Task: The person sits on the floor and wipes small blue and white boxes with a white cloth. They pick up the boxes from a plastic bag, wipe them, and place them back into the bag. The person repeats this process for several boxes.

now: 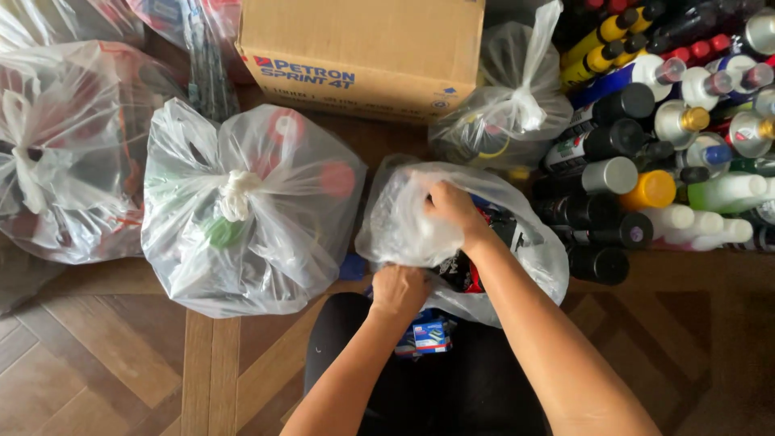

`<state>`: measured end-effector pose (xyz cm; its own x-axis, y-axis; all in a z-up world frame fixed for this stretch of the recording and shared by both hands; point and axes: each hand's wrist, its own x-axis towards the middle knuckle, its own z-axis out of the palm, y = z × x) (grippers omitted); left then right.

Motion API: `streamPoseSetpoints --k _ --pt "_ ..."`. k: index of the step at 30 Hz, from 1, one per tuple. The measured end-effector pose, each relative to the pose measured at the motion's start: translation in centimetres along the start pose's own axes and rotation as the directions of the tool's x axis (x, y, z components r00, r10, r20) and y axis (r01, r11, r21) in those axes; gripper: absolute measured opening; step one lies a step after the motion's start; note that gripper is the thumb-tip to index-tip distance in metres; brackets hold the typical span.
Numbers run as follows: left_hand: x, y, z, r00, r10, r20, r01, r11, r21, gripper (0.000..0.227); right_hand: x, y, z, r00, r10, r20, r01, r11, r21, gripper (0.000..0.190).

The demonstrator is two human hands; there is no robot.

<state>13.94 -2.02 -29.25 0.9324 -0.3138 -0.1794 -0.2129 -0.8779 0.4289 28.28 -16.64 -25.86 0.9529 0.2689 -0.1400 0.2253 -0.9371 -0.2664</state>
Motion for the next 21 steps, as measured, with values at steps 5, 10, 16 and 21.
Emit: streamPoseSetpoints --k 5,10,16,21 --pt "0.7 -1.6 1.9 0.995 -0.024 0.097 0.014 0.994 0.108 0.044 -0.3 -1.2 -0.2 0.957 0.256 0.138 -0.264 0.964 0.043 0.030" --pt "-0.5 -2.1 0.0 0.998 -0.021 0.058 0.020 1.000 0.015 0.042 1.3 -2.6 0.9 0.928 0.325 0.184 -0.333 0.943 0.014 0.034" --pt "-1.5 -2.8 -0.1 0.994 -0.030 -0.107 0.034 0.999 0.040 0.040 -0.8 -5.6 -0.4 0.913 0.347 -0.215 -0.261 0.901 0.347 0.050" --pt "-1.7 -1.7 -4.1 0.901 -0.264 0.345 0.311 0.946 -0.088 0.054 -1.1 -5.3 3.9 0.903 0.341 -0.260 -0.262 0.919 0.295 0.085"
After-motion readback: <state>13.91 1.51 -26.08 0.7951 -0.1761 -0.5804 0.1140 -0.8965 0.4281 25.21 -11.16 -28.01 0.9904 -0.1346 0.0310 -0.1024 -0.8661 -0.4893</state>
